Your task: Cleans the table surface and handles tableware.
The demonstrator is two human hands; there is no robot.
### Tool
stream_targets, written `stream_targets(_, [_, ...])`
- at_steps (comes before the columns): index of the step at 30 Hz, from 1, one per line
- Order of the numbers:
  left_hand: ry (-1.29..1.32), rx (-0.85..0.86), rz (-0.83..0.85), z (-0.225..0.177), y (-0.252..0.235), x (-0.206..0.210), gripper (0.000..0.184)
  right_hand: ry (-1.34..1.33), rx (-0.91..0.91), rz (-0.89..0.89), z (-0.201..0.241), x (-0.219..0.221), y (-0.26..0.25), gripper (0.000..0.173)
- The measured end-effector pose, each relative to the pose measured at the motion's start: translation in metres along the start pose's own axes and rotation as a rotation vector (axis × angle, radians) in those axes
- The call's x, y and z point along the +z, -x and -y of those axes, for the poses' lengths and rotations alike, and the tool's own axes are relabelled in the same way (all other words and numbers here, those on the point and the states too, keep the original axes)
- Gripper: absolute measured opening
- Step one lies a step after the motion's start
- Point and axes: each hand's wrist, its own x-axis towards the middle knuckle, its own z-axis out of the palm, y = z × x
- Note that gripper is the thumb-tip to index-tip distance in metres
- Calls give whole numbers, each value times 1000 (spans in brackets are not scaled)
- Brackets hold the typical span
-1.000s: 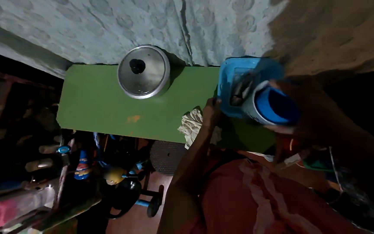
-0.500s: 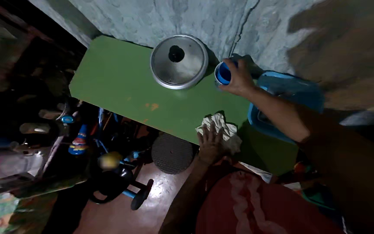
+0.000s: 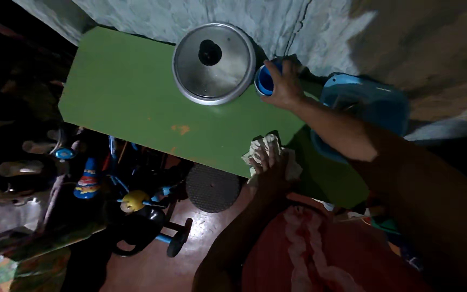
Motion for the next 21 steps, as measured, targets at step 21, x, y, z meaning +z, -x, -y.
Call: stream_targets(21, [-280, -360, -397, 82, -61, -31, 103, -219, 865, -235, -182, -102, 265, 71])
